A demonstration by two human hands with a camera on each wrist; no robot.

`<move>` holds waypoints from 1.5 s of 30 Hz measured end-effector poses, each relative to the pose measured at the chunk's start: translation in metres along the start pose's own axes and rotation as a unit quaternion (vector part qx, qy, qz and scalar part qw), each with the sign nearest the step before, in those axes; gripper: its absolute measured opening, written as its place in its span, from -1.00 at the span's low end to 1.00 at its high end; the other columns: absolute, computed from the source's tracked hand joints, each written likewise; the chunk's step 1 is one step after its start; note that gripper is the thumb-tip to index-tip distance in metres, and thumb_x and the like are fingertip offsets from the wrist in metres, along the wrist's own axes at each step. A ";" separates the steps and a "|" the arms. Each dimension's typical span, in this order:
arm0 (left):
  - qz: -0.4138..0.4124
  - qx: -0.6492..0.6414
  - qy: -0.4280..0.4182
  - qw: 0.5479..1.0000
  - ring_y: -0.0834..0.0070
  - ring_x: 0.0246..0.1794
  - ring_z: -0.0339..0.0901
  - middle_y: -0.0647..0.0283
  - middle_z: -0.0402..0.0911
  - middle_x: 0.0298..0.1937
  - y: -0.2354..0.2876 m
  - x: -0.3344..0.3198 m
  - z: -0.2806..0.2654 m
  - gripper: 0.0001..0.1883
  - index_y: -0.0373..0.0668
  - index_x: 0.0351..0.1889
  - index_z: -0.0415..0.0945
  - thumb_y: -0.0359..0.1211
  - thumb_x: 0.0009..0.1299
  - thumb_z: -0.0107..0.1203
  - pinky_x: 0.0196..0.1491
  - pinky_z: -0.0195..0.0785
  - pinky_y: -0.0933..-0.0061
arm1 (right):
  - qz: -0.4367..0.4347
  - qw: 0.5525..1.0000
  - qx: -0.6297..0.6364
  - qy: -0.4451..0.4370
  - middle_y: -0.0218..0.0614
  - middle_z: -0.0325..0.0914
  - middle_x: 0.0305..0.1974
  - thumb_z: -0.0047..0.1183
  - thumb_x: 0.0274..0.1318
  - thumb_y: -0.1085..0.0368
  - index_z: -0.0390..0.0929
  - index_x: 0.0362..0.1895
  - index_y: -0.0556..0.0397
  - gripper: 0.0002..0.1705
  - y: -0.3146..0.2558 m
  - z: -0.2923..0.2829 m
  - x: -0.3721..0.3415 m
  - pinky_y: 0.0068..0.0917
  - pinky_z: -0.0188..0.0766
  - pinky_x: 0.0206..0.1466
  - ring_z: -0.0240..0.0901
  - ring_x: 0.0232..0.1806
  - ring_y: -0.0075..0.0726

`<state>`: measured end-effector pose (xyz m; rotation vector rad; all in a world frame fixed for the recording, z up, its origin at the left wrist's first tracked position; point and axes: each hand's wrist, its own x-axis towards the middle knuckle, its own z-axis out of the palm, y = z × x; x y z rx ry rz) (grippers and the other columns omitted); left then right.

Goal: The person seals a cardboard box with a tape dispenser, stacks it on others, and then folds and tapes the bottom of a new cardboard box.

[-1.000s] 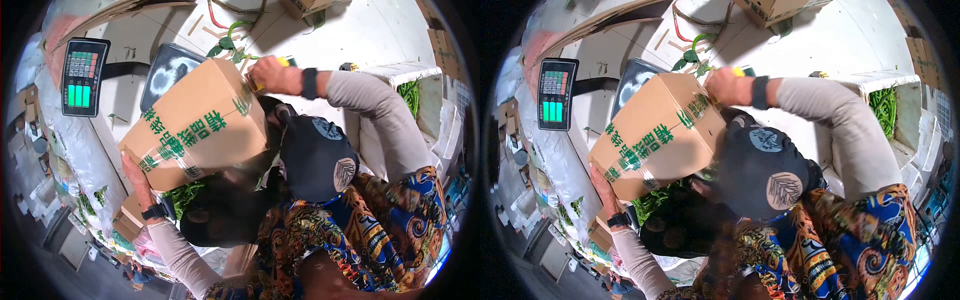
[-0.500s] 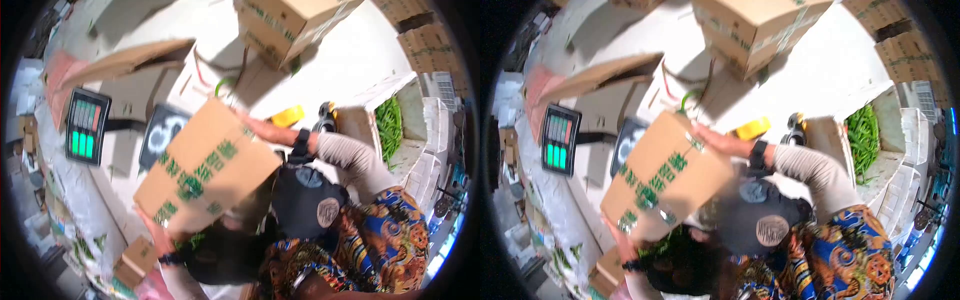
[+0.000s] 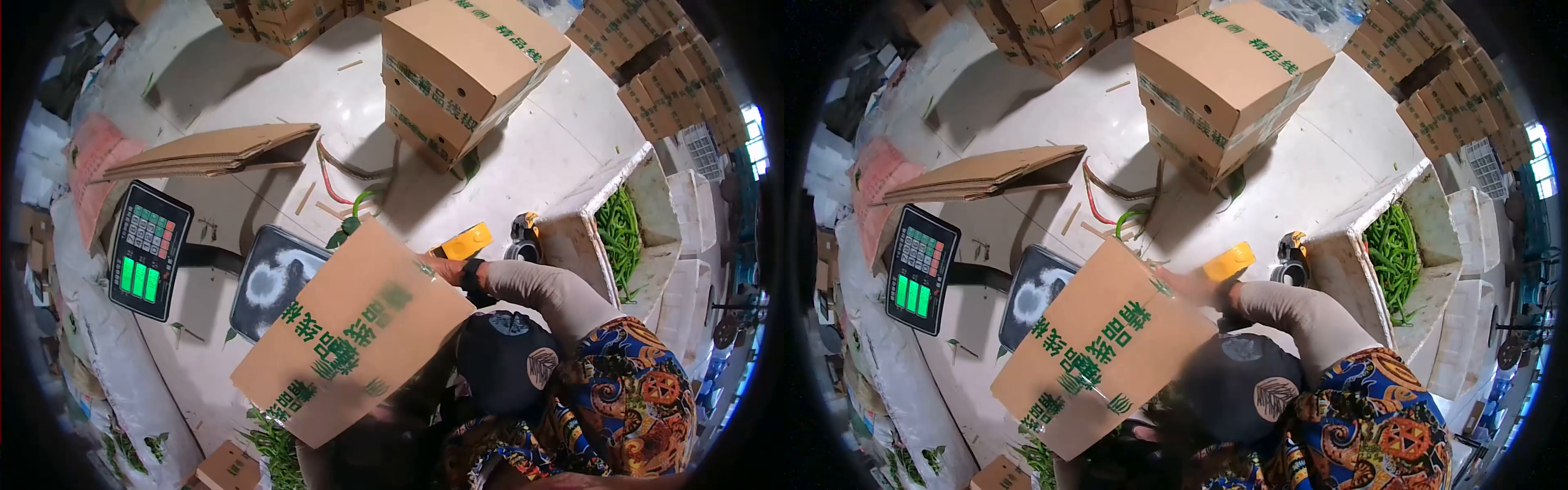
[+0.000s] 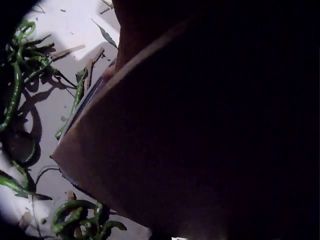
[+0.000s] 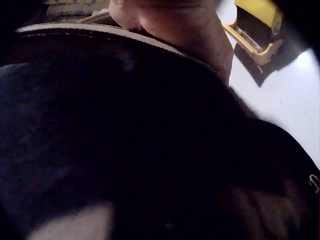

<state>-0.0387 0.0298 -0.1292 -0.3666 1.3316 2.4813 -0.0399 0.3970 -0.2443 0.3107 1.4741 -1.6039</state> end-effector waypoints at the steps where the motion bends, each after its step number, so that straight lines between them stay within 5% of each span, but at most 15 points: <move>1: 0.003 0.009 -0.016 1.000 0.19 0.35 0.26 0.12 0.25 0.43 0.003 0.006 0.004 -0.35 -0.09 0.44 0.14 0.11 0.55 -0.30 0.32 0.20 -0.03 | 0.058 0.998 0.032 0.000 -0.19 0.09 0.44 -0.60 0.39 -0.35 0.05 0.46 0.12 -0.09 -0.003 0.001 -0.009 -0.30 0.01 0.47 0.10 0.41 -0.26; 3: 0.008 0.032 -0.054 0.998 0.19 0.35 0.26 0.12 0.24 0.43 0.011 0.022 0.019 -0.35 -0.10 0.44 0.14 0.11 0.55 -0.29 0.32 0.20 -0.04 | 0.103 0.992 0.067 0.002 -0.20 0.14 0.42 -0.56 0.41 -0.32 0.07 0.46 0.12 -0.13 0.000 -0.004 -0.024 -0.31 0.06 0.44 0.15 0.38 -0.27; 7: 0.016 0.077 -0.121 0.990 0.18 0.35 0.26 0.11 0.24 0.43 0.021 0.046 0.054 -0.36 -0.10 0.44 0.14 0.10 0.55 -0.29 0.32 0.19 -0.07 | -0.211 0.977 -0.015 -0.030 -0.33 0.38 0.26 -0.02 0.35 0.11 0.24 0.38 0.09 -0.39 0.022 -0.037 -0.037 -0.38 0.30 0.26 0.28 0.24 -0.47; 10: 0.027 0.120 -0.173 0.977 0.17 0.36 0.26 0.11 0.24 0.43 0.040 0.062 0.089 -0.36 -0.10 0.44 0.14 0.10 0.55 -0.28 0.32 0.19 -0.09 | -0.127 0.972 0.196 -0.023 -0.18 0.21 0.39 -0.35 0.47 -0.08 0.14 0.43 0.09 -0.34 -0.094 -0.023 -0.125 -0.29 0.13 0.43 0.16 0.39 -0.27; 18: 0.031 0.217 -0.268 0.938 0.15 0.36 0.26 0.10 0.23 0.43 0.061 0.071 0.164 -0.37 -0.10 0.43 0.15 0.09 0.55 -0.27 0.32 0.17 -0.14 | -0.394 0.910 -0.052 0.115 -0.25 0.55 0.05 0.02 0.29 -0.04 0.45 0.18 0.08 -0.44 -0.202 -0.163 -0.244 -0.37 0.58 -0.13 0.56 -0.01 -0.34; 22: 0.028 0.254 -0.330 0.909 0.14 0.36 0.26 0.09 0.23 0.43 0.056 0.094 0.211 -0.37 -0.10 0.43 0.15 0.08 0.55 -0.26 0.32 0.17 -0.17 | -0.332 0.933 -0.004 0.140 -0.16 0.63 -0.06 0.11 0.20 0.30 0.43 0.13 0.15 -0.57 -0.248 -0.166 -0.356 -0.45 0.56 -0.20 0.64 -0.10 -0.30; 24: 0.021 0.091 -0.354 0.930 0.05 0.34 0.26 0.08 0.24 0.41 0.024 0.123 0.233 -0.39 -0.13 0.39 0.18 0.04 0.52 -0.17 0.29 0.14 -0.30 | -0.332 0.927 -0.032 0.174 -0.15 0.66 -0.14 0.16 0.10 0.47 0.37 0.16 0.19 -0.50 -0.247 -0.192 -0.366 -0.49 0.57 -0.22 0.66 -0.12 -0.28; 26: -0.014 0.028 -0.348 0.937 0.04 0.33 0.27 0.07 0.26 0.38 -0.007 0.133 0.258 -0.36 -0.08 0.38 0.18 0.08 0.48 -0.11 0.27 0.17 -0.23 | -0.314 0.880 -0.228 0.273 -0.10 0.61 -0.03 0.17 0.08 0.49 0.25 0.25 0.19 -0.37 -0.244 -0.212 -0.371 -0.49 0.61 -0.21 0.64 -0.08 -0.28; 28: -0.048 0.029 -0.276 0.960 0.13 0.31 0.25 0.12 0.25 0.35 -0.032 0.131 0.306 -0.34 -0.04 0.38 0.15 0.16 0.49 -0.17 0.20 0.26 -0.19 | -0.408 0.847 -0.233 0.249 -0.05 0.52 0.09 0.13 0.12 0.48 0.07 0.38 0.17 -0.24 -0.232 -0.245 -0.364 -0.51 0.63 -0.18 0.61 -0.02 -0.27; 30: -0.118 0.015 -0.092 0.989 0.18 0.25 0.28 0.19 0.23 0.33 -0.044 0.116 0.369 -0.31 0.05 0.35 0.15 0.24 0.42 -0.09 0.14 0.30 -0.14 | -0.459 0.800 -0.098 0.374 0.00 0.42 0.15 0.00 0.17 -0.35 0.09 0.42 0.12 0.00 -0.228 -0.254 -0.354 -0.73 0.47 -0.36 0.62 -0.11 -0.26; 31: -0.083 0.013 -0.128 0.988 0.21 0.23 0.30 0.17 0.28 0.24 -0.042 0.120 0.381 -0.27 0.01 0.33 0.16 0.20 0.36 0.04 0.14 0.31 -0.11 | -0.432 0.823 -0.033 0.366 0.01 0.40 0.16 0.01 0.08 -0.45 0.03 0.45 0.12 0.13 -0.218 -0.287 -0.345 -0.74 0.49 -0.32 0.62 -0.15 -0.35; 36: -0.003 -0.036 -0.137 0.990 0.36 0.08 0.36 0.29 0.36 0.07 -0.060 0.138 0.440 -0.30 0.02 0.22 0.24 0.08 0.25 0.30 0.04 0.36 0.08 | -0.429 0.820 0.046 0.377 -0.10 0.34 0.21 0.10 0.11 -0.34 0.16 0.40 0.00 -0.04 -0.219 -0.322 -0.326 -0.59 0.46 -0.03 0.50 0.00 -0.42; 38: -0.136 -0.039 -0.190 0.971 0.46 -0.01 0.35 0.42 0.39 0.04 -0.096 0.153 0.448 -0.42 0.08 0.13 0.29 -0.06 0.25 0.35 -0.07 0.34 0.24 | -0.441 0.796 0.073 0.409 -0.18 0.35 0.20 0.09 0.17 -0.28 0.20 0.38 -0.04 -0.13 -0.220 -0.335 -0.294 -0.54 0.43 0.07 0.44 0.07 -0.43; 41: 0.007 0.043 -0.158 0.986 0.56 -0.24 0.37 0.40 0.47 -0.17 -0.134 0.147 0.473 -0.64 -0.04 -0.02 0.42 -0.29 0.28 0.31 -0.19 0.25 0.45 | -0.507 0.799 0.080 0.313 -0.45 0.34 0.23 -0.03 0.33 -0.11 0.28 0.36 -0.10 -0.36 -0.226 -0.358 -0.268 -0.46 0.40 0.20 0.33 0.17 -0.43; 45: 0.011 0.073 -0.140 0.987 0.51 -0.09 0.45 0.27 0.55 -0.01 -0.112 0.165 0.457 -0.52 -0.18 0.19 0.37 -0.49 0.30 0.18 -0.03 0.30 0.45 | -0.395 0.878 0.151 0.225 -0.16 0.26 0.31 0.00 0.26 -0.21 0.10 0.47 -0.25 -0.20 -0.187 -0.319 -0.256 -0.50 0.42 0.21 0.37 0.15 -0.32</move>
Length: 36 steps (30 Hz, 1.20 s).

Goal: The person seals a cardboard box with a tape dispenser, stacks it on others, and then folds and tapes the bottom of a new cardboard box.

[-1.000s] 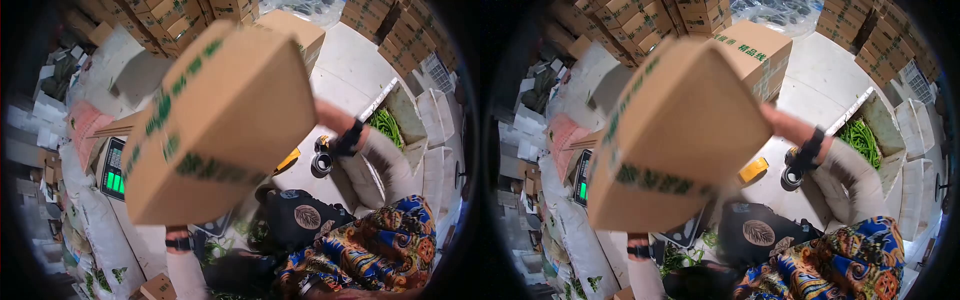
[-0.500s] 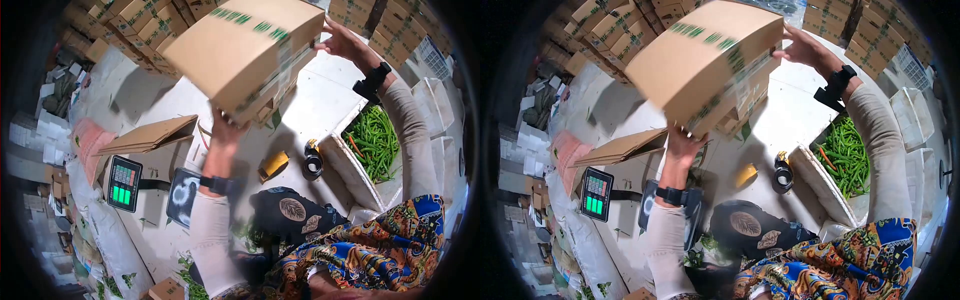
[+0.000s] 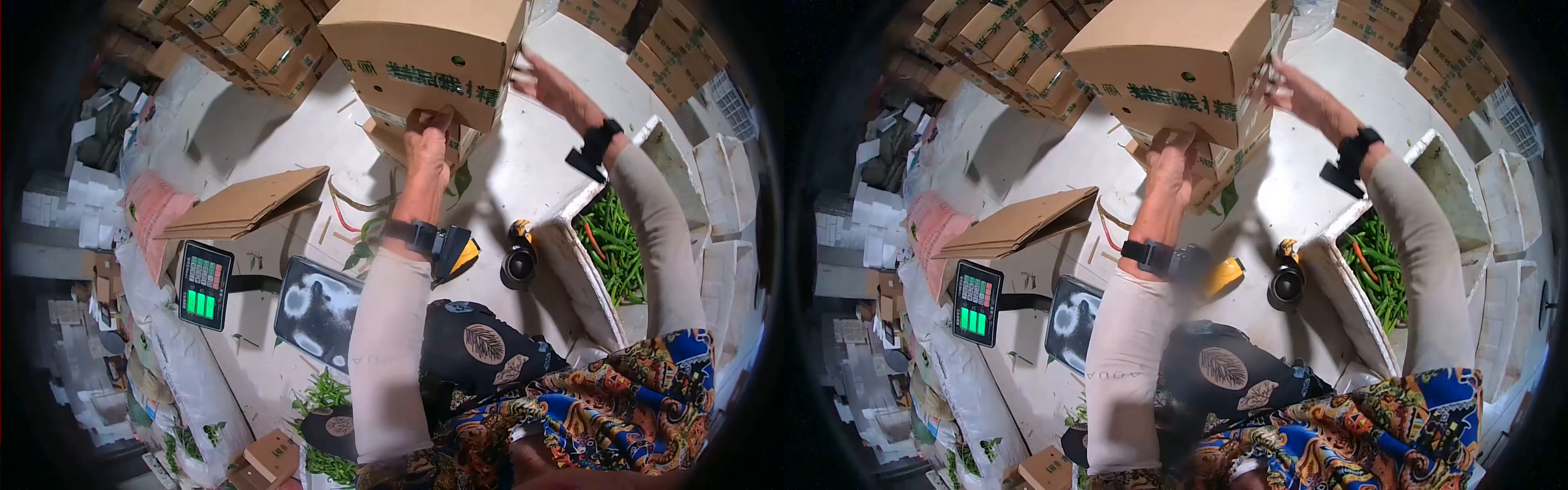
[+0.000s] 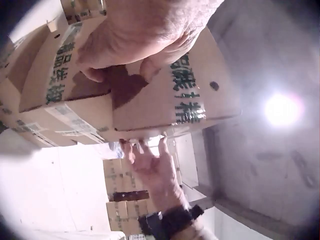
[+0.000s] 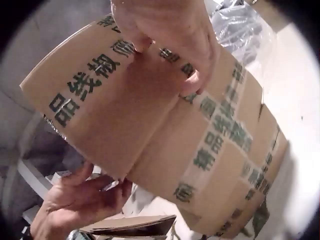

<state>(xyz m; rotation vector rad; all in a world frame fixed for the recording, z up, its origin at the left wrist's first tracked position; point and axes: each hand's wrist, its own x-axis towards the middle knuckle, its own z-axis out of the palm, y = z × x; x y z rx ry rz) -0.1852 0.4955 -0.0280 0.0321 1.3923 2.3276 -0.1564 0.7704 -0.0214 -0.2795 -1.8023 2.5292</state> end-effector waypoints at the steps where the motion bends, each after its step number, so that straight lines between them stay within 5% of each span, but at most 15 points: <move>1: 0.003 0.001 0.003 1.000 0.51 -0.09 0.45 0.27 0.55 -0.01 -0.003 0.003 -0.004 -0.52 -0.18 0.19 0.37 -0.49 0.30 0.18 -0.03 0.30 0.45 | 0.025 0.999 -0.012 0.027 -0.04 0.21 0.33 -0.04 0.26 -0.27 0.01 0.50 -0.30 -0.16 0.012 0.007 -0.005 -0.42 0.41 0.24 0.38 0.16 -0.21; 3: -0.057 -0.012 0.045 0.997 0.54 -0.12 0.43 0.31 0.54 -0.07 -0.012 0.003 -0.013 -0.56 -0.19 0.17 0.37 -0.49 0.31 0.12 -0.09 0.29 0.46 | 0.023 0.998 0.046 0.040 -0.21 0.27 0.27 -0.12 0.26 -0.34 0.23 0.35 -0.09 -0.21 0.027 0.024 -0.009 -0.24 0.32 0.30 0.30 0.27 -0.08; 6: -0.067 0.008 0.055 0.996 0.57 -0.26 0.39 0.34 0.49 -0.20 -0.029 -0.004 -0.013 -0.74 -0.06 -0.01 0.45 -0.37 0.34 0.11 -0.17 0.30 0.43 | 0.045 0.992 0.100 0.064 -0.25 0.32 0.18 -0.22 0.30 -0.36 0.23 0.31 -0.15 -0.27 0.035 0.043 -0.012 -0.24 0.36 0.21 0.35 0.19 -0.12; 9: -0.087 -0.001 -0.035 0.996 0.53 -0.23 0.42 0.34 0.48 -0.22 -0.030 0.002 -0.021 -0.71 -0.04 0.07 0.38 -0.39 0.38 0.02 -0.15 0.30 0.40 | 0.047 0.988 0.109 0.098 -0.25 0.33 0.15 -0.31 0.31 -0.38 0.25 0.27 -0.22 -0.31 0.038 0.052 -0.011 -0.25 0.38 0.12 0.36 0.13 -0.14; 15: -0.088 -0.053 -0.028 0.994 0.48 -0.38 0.44 0.28 0.49 -0.29 -0.039 -0.003 -0.016 -0.61 -0.01 0.19 0.25 -0.47 0.40 -0.08 -0.27 0.33 0.39 | 0.033 0.976 0.119 0.182 -0.32 0.32 0.16 -0.52 0.35 -0.41 0.26 0.26 -0.23 -0.28 0.037 0.088 -0.010 -0.21 0.37 0.04 0.34 0.06 -0.19; 18: -0.104 -0.066 -0.063 0.990 0.47 -0.45 0.42 0.26 0.46 -0.36 -0.041 -0.006 -0.014 -0.70 -0.05 0.09 0.30 -0.45 0.41 -0.06 -0.33 0.34 0.38 | -0.081 0.968 0.155 0.178 -0.21 0.21 0.34 -0.49 0.33 -0.42 0.17 0.38 -0.05 -0.15 0.049 0.098 0.005 -0.06 0.20 0.33 0.18 0.34 -0.15; 21: -0.118 -0.149 -0.068 0.979 0.47 -0.46 0.41 0.29 0.43 -0.43 -0.038 0.002 -0.022 -0.82 -0.08 -0.06 0.35 -0.40 0.40 -0.01 -0.34 0.36 0.38 | -0.035 0.971 0.153 0.182 -0.28 0.24 0.32 -0.52 0.34 -0.40 0.22 0.36 -0.13 -0.20 0.052 0.100 0.009 -0.05 0.19 0.31 0.15 0.35 -0.22; 23: -0.103 -0.185 -0.073 0.975 0.48 -0.47 0.41 0.31 0.40 -0.45 -0.038 0.002 -0.025 -0.87 -0.09 -0.15 0.36 -0.36 0.38 0.02 -0.35 0.37 0.40 | 0.012 0.955 0.073 0.289 -0.36 0.20 0.36 -0.54 0.35 -0.40 0.21 0.36 -0.19 -0.22 0.062 0.124 0.010 -0.04 0.09 0.36 0.08 0.39 -0.26; 27: -0.089 -0.236 -0.068 0.965 0.63 -0.56 0.34 0.42 0.39 -0.53 -0.035 -0.003 -0.047 -0.86 -0.09 -0.21 0.41 -0.41 0.28 0.01 -0.39 0.37 0.53 | -0.010 0.967 0.057 0.247 -0.43 0.22 0.33 -0.47 0.31 -0.45 0.24 0.32 -0.19 -0.20 0.077 0.144 -0.003 -0.12 0.05 0.28 0.09 0.29 -0.29; 34: -0.050 -0.190 -0.073 0.978 0.63 -0.51 0.42 0.39 0.44 -0.50 -0.021 -0.017 -0.059 -0.91 -0.12 -0.27 0.43 -0.41 0.27 0.02 -0.39 0.38 0.59 | -0.003 0.979 0.088 0.183 -0.53 0.27 0.24 -0.19 0.27 -0.38 0.26 0.29 -0.27 -0.30 0.089 0.140 -0.017 -0.25 0.11 0.19 0.15 0.19 -0.36; 36: -0.032 -0.102 -0.100 0.989 0.51 -0.40 0.50 0.28 0.53 -0.36 -0.018 -0.016 -0.067 -0.88 -0.13 -0.25 0.46 -0.32 0.31 0.07 -0.28 0.41 0.57 | 0.017 0.979 0.093 0.183 -0.54 0.29 0.21 -0.16 0.27 -0.36 0.27 0.28 -0.27 -0.33 0.086 0.126 -0.022 -0.28 0.14 0.18 0.17 0.17 -0.37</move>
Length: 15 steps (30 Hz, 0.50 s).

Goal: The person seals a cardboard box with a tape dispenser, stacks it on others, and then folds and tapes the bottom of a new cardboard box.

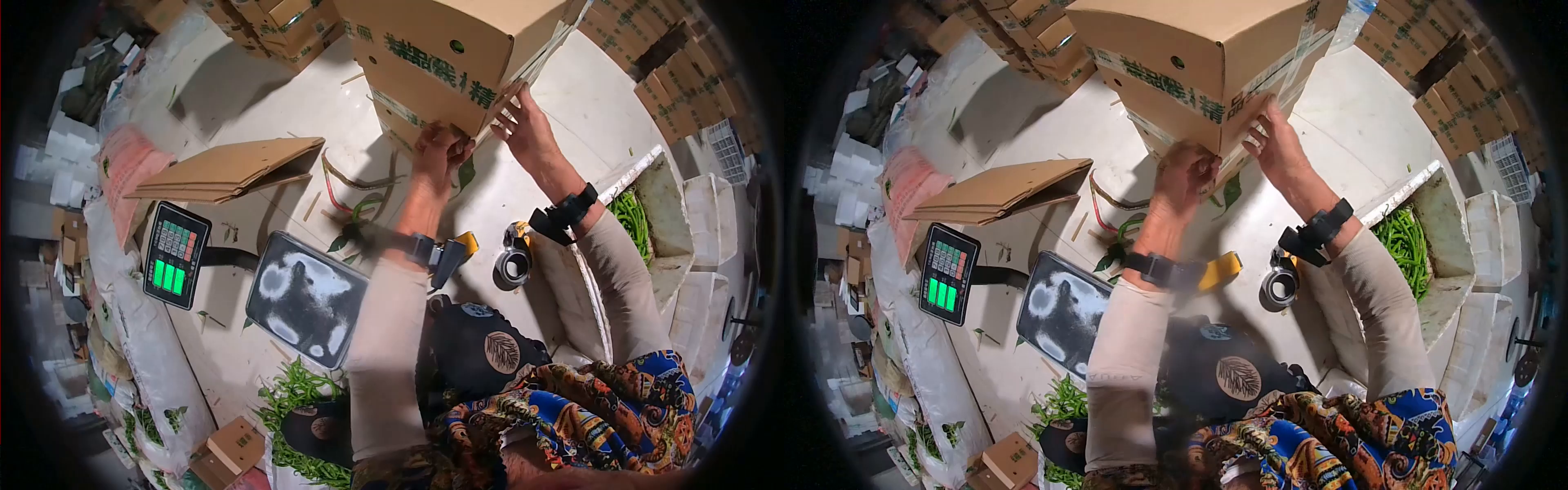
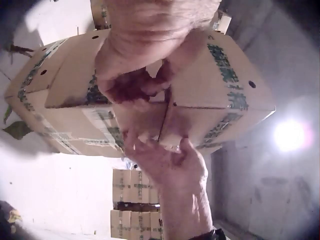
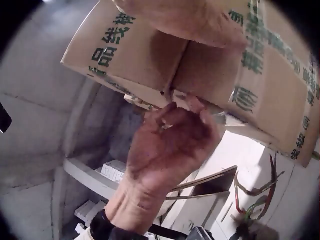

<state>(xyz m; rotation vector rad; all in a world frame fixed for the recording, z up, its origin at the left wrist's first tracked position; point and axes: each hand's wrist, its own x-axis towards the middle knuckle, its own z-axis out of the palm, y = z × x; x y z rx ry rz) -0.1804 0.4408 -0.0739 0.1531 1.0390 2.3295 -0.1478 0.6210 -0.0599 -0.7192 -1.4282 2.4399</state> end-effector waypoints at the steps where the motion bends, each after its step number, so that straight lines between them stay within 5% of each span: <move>1: 0.001 -0.001 -0.002 1.000 0.51 -0.40 0.50 0.28 0.53 -0.36 0.002 0.000 -0.002 -0.88 -0.13 -0.25 0.46 -0.32 0.31 0.07 -0.28 0.41 0.57 | 0.006 1.000 0.005 -0.020 -0.56 0.30 0.18 -0.15 0.28 -0.34 0.28 0.27 -0.28 -0.35 -0.006 -0.006 0.000 -0.29 0.16 0.17 0.17 0.17 -0.39; 4: -0.039 0.085 0.020 0.995 0.53 -0.37 0.53 0.22 0.59 -0.30 0.010 -0.007 -0.004 -0.72 -0.21 -0.08 0.48 -0.31 0.29 0.12 -0.21 0.42 0.55 | -0.018 0.998 -0.001 -0.053 -0.57 0.30 0.16 -0.14 0.30 -0.31 0.30 0.25 -0.27 -0.38 -0.013 -0.003 -0.004 -0.28 0.21 0.16 0.18 0.18 -0.40; 6: 0.022 0.147 0.098 0.984 0.43 -0.15 0.55 0.10 0.58 -0.06 0.014 -0.021 0.002 -0.42 -0.29 0.22 0.32 -0.33 0.25 0.22 -0.09 0.45 0.45 | -0.042 0.997 -0.017 -0.065 -0.57 0.30 0.16 -0.15 0.30 -0.31 0.31 0.25 -0.25 -0.38 -0.005 0.002 -0.007 -0.26 0.22 0.16 0.17 0.19 -0.40; 7: 0.022 0.147 0.095 0.984 0.43 -0.15 0.55 0.10 0.58 -0.06 0.015 -0.020 0.004 -0.42 -0.29 0.22 0.32 -0.33 0.25 0.22 -0.09 0.45 0.45 | -0.047 0.997 -0.022 -0.056 -0.56 0.28 0.20 -0.16 0.30 -0.32 0.29 0.27 -0.25 -0.36 0.001 0.007 -0.007 -0.21 0.20 0.20 0.15 0.23 -0.38; 9: 0.173 0.202 0.046 0.963 0.30 0.14 0.45 0.01 0.41 0.19 0.012 -0.014 0.012 -0.08 -0.29 0.44 0.00 -0.33 0.19 0.33 0.04 0.45 0.34 | -0.053 0.996 -0.025 -0.060 -0.45 0.15 0.35 -0.17 0.28 -0.36 0.15 0.40 -0.20 -0.22 0.005 0.014 -0.009 -0.06 0.09 0.34 0.02 0.37 -0.27; 13: 0.233 0.296 0.041 0.926 0.21 0.32 0.27 -0.02 0.19 0.36 0.021 -0.002 0.028 0.12 -0.27 0.49 -0.22 -0.30 0.13 0.42 0.18 0.38 0.30 | -0.065 0.994 -0.055 -0.069 -0.30 -0.15 0.50 -0.22 0.25 -0.42 -0.14 0.52 -0.13 -0.02 0.003 0.018 -0.017 0.07 -0.18 0.47 -0.28 0.53 -0.16; 15: 0.248 0.341 0.019 0.907 0.10 0.11 0.45 -0.25 0.23 0.25 0.027 0.004 0.029 0.22 -0.57 0.40 -0.27 -0.14 0.09 0.46 0.07 0.43 0.31 | -0.053 0.994 -0.076 -0.063 -0.27 -0.23 0.53 -0.23 0.24 -0.43 -0.22 0.53 -0.11 0.02 0.009 0.009 -0.019 0.09 -0.25 0.49 -0.37 0.56 -0.14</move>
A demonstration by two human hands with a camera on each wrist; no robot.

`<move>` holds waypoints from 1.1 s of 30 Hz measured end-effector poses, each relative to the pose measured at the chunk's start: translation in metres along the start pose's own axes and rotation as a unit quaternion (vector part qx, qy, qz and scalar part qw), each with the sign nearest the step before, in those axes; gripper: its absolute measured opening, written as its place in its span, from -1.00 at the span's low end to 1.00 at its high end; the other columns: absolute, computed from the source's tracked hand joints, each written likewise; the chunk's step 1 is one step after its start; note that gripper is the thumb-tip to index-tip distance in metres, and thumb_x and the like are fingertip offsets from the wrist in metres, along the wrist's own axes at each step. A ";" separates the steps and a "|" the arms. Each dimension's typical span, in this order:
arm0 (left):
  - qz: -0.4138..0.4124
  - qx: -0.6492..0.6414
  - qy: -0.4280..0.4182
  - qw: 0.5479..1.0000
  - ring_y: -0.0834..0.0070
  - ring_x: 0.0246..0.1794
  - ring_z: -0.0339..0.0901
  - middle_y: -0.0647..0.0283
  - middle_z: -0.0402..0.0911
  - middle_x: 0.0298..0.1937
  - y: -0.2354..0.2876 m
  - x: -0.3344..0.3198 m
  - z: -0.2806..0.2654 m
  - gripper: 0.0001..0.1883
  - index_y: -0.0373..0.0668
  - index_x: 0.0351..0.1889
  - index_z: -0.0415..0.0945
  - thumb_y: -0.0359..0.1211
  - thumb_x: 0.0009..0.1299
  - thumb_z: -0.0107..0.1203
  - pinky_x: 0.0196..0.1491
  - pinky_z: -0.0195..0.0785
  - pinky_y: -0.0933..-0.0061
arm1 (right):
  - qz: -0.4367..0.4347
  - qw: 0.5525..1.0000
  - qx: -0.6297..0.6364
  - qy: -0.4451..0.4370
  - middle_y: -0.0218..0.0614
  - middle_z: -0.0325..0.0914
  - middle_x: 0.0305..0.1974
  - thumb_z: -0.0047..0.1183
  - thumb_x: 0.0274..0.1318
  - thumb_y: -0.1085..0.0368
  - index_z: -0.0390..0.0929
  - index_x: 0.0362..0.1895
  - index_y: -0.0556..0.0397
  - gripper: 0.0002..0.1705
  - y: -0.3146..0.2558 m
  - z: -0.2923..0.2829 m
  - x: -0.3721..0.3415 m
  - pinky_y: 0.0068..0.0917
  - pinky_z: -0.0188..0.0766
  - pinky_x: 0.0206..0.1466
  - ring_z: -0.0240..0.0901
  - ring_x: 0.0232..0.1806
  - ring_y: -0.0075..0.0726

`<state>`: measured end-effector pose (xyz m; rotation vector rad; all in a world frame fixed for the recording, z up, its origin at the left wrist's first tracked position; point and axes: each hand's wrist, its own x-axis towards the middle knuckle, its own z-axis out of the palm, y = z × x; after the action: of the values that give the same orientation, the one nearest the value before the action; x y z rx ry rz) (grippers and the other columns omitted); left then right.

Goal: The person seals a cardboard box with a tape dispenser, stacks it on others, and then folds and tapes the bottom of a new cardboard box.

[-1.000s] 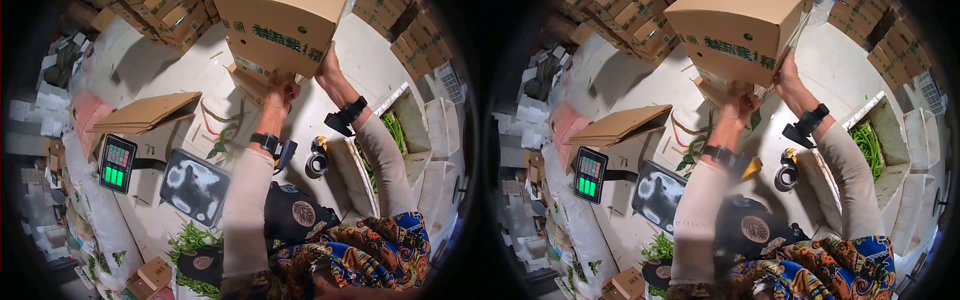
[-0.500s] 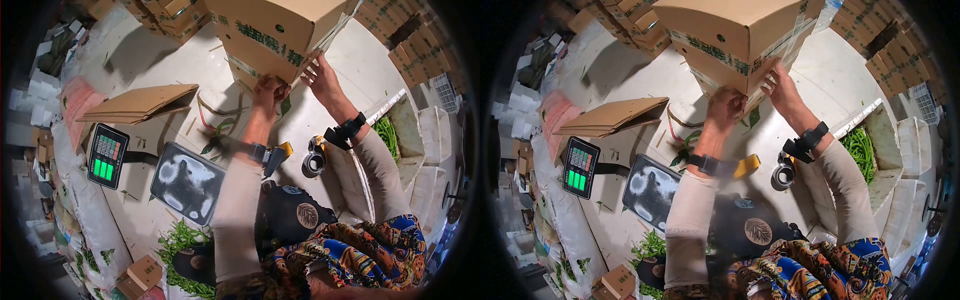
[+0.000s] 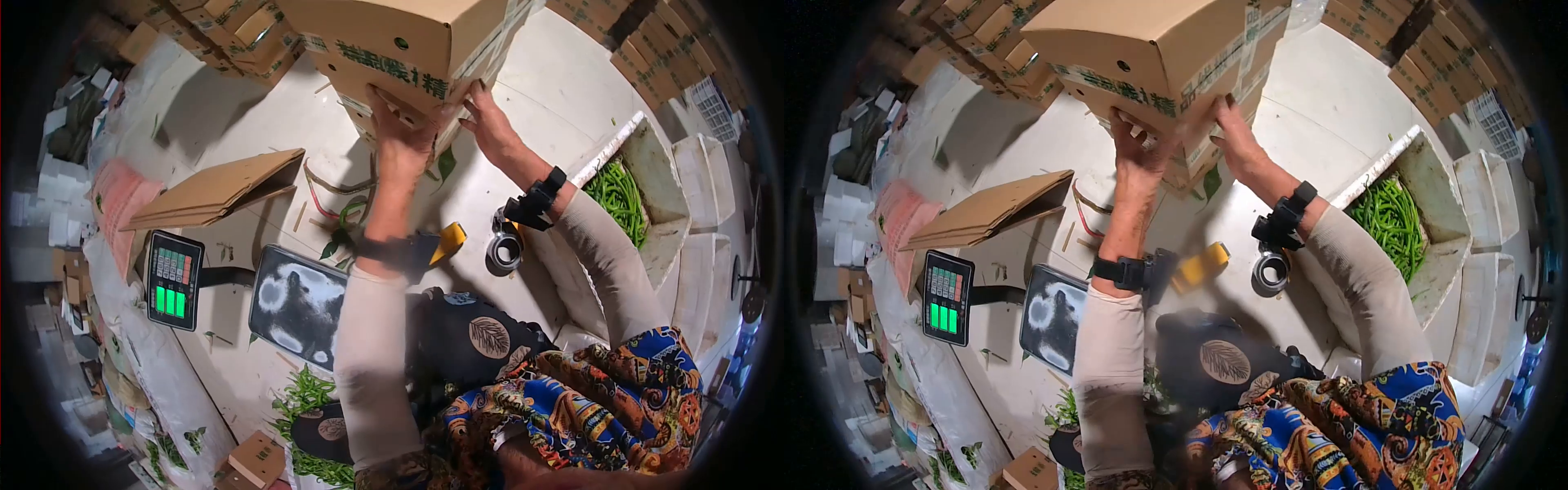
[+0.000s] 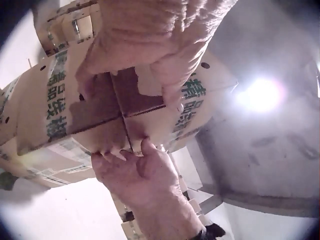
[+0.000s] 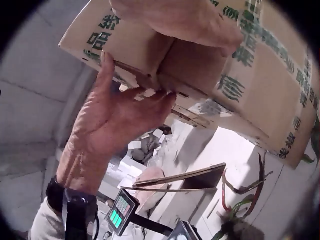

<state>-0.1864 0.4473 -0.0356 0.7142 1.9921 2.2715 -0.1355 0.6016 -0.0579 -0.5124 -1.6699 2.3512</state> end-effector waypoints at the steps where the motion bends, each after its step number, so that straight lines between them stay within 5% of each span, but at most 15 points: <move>1: -0.008 -0.008 0.005 1.000 0.13 0.15 0.43 -0.26 0.24 0.25 0.001 -0.001 0.003 0.25 -0.58 0.39 -0.31 -0.13 0.08 0.47 0.08 0.42 0.31 | -0.001 1.000 -0.005 -0.001 -0.26 -0.27 0.54 -0.25 0.26 -0.42 -0.25 0.54 -0.10 0.02 0.004 0.000 0.001 0.10 -0.32 0.50 -0.43 0.58 -0.14; 4: -0.004 -0.047 -0.003 0.999 0.14 0.16 0.42 -0.24 0.25 0.24 0.001 -0.002 0.008 0.26 -0.60 0.39 -0.33 -0.14 0.08 0.46 0.07 0.43 0.32 | 0.006 1.000 -0.009 0.017 -0.27 -0.32 0.56 -0.19 0.32 -0.25 -0.28 0.54 -0.05 -0.05 0.017 0.002 -0.005 -0.01 -0.18 0.50 -0.35 0.56 -0.19; 8: 0.012 -0.036 0.018 0.999 0.17 0.17 0.41 -0.19 0.30 0.22 -0.003 -0.002 0.003 0.27 -0.61 0.40 -0.36 -0.16 0.06 0.46 0.07 0.42 0.35 | 0.004 0.992 -0.119 0.040 0.09 0.08 0.40 0.12 0.10 0.04 -0.24 0.47 0.29 0.07 0.054 0.026 -0.014 -0.29 0.02 0.44 0.08 0.40 0.09; 10: -0.010 -0.012 0.008 1.000 0.20 0.17 0.39 -0.14 0.31 0.21 -0.006 -0.002 0.000 0.28 -0.63 0.40 -0.38 -0.20 0.06 0.46 0.07 0.40 0.36 | -0.167 0.972 -0.162 0.020 0.15 0.16 0.32 0.21 0.05 0.14 -0.17 0.44 0.30 0.06 0.067 0.040 -0.016 -0.25 0.02 0.44 0.08 0.39 0.09; 11: -0.048 -0.020 0.007 0.999 0.20 0.15 0.37 -0.11 0.29 0.23 -0.005 -0.002 -0.001 0.27 -0.62 0.41 -0.36 -0.20 0.06 0.45 0.09 0.37 0.35 | -0.142 0.982 -0.119 0.021 0.19 0.08 0.33 0.28 0.00 0.20 -0.18 0.39 0.37 0.07 0.062 0.048 -0.018 -0.22 0.05 0.42 0.04 0.40 0.10; 14: -0.040 -0.030 0.000 0.999 0.21 0.13 0.37 -0.08 0.29 0.23 -0.002 0.001 -0.004 0.26 -0.61 0.41 -0.36 -0.21 0.06 0.44 0.11 0.35 0.34 | -0.205 0.939 -0.273 0.050 0.26 -0.07 0.36 0.29 0.00 0.14 -0.19 0.34 0.43 0.09 0.091 0.044 0.003 -0.20 0.11 0.39 0.01 0.41 0.13; 15: -0.072 -0.053 -0.009 0.996 0.13 0.39 0.16 0.00 0.08 0.43 -0.005 0.004 -0.007 0.24 -0.24 0.51 -0.34 -0.18 0.09 0.45 0.32 0.21 0.14 | -0.203 0.940 -0.272 0.046 0.26 -0.07 0.36 0.29 0.00 0.14 -0.19 0.34 0.43 0.09 0.082 0.051 0.004 -0.20 0.11 0.39 0.01 0.41 0.13; 18: -0.079 -0.096 -0.028 0.992 0.16 0.41 0.15 0.00 0.05 0.44 -0.014 0.007 -0.013 0.22 -0.24 0.51 -0.31 -0.17 0.11 0.45 0.33 0.21 0.16 | -0.056 0.983 -0.170 0.043 0.33 -0.18 0.37 0.30 -0.01 0.11 -0.25 0.32 0.51 0.14 0.074 0.059 0.006 -0.19 0.15 0.38 0.00 0.40 0.18; 22: -0.093 -0.121 -0.072 0.986 0.15 0.34 0.27 -0.03 0.16 0.40 -0.023 0.004 -0.016 0.22 -0.27 0.51 -0.32 -0.09 0.14 0.44 0.27 0.29 0.21 | -0.129 0.975 -0.179 0.019 0.15 0.11 0.30 0.22 0.08 0.14 -0.10 0.34 0.33 -0.04 0.084 0.050 0.014 -0.23 0.24 0.29 0.14 0.34 0.01; 25: -0.072 0.063 -0.033 0.995 0.06 0.29 0.34 -0.14 0.30 0.32 -0.049 -0.010 -0.032 0.11 -0.38 0.47 -0.11 -0.03 0.18 0.39 0.23 0.31 0.24 | -0.049 0.986 -0.156 -0.033 -0.14 0.31 0.21 0.05 0.15 0.32 0.01 0.37 0.12 -0.26 0.075 0.046 -0.012 -0.33 0.38 0.15 0.29 0.21 -0.31; 27: -0.107 0.235 0.009 0.966 0.02 0.27 0.37 -0.25 0.39 0.24 -0.011 -0.016 -0.064 -0.06 -0.43 0.35 0.17 -0.03 0.17 0.35 0.22 0.30 0.18 | -0.141 0.979 -0.142 -0.034 -0.24 0.32 0.15 -0.01 0.07 0.38 -0.06 0.43 0.09 -0.17 0.109 0.023 -0.024 -0.41 0.40 0.02 0.35 0.06 -0.32; 28: -0.120 0.275 0.026 0.954 0.01 0.25 0.39 -0.25 0.42 0.21 -0.002 -0.018 -0.087 -0.15 -0.42 0.29 0.27 -0.05 0.18 0.34 0.21 0.31 0.15 | -0.028 0.990 -0.125 -0.064 -0.28 0.33 0.08 -0.03 0.08 0.38 -0.02 0.41 0.10 -0.21 0.086 0.029 -0.055 -0.46 0.37 -0.12 0.31 -0.11 -0.43; 29: -0.077 0.358 0.070 0.928 0.02 0.19 0.42 -0.18 0.47 0.15 -0.005 -0.020 -0.112 -0.27 -0.39 0.21 0.36 -0.12 0.18 0.32 0.18 0.31 0.15 | 0.039 0.991 -0.121 -0.050 -0.30 0.37 -0.02 -0.03 0.11 0.34 0.12 0.33 0.15 -0.32 0.093 0.030 -0.064 -0.51 0.32 -0.24 0.23 -0.27 -0.51; 31: 0.029 0.504 0.144 0.851 0.04 0.07 0.46 -0.06 0.55 0.01 -0.007 -0.028 -0.166 -0.47 -0.32 0.06 0.48 -0.23 0.18 0.28 0.14 0.31 0.15 | 0.119 0.970 -0.107 -0.181 -0.29 0.43 -0.07 0.00 0.13 0.28 0.28 0.21 0.19 -0.46 0.135 -0.003 -0.068 -0.48 0.37 -0.21 0.36 -0.21 -0.45; 33: 0.103 0.602 0.171 0.773 0.06 -0.01 0.47 0.01 0.57 -0.09 0.011 -0.033 -0.211 -0.57 -0.29 -0.02 0.52 -0.30 0.17 0.24 0.10 0.31 0.18 | 0.181 0.959 -0.134 -0.172 -0.28 0.47 -0.09 0.01 0.14 0.26 0.34 0.15 0.21 -0.50 0.137 0.008 -0.094 -0.45 0.40 -0.19 0.43 -0.18 -0.40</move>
<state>-0.2301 0.2380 -0.0504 0.5145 3.6308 0.8745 -0.0486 0.5138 -0.1697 -0.5140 -2.2417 2.5991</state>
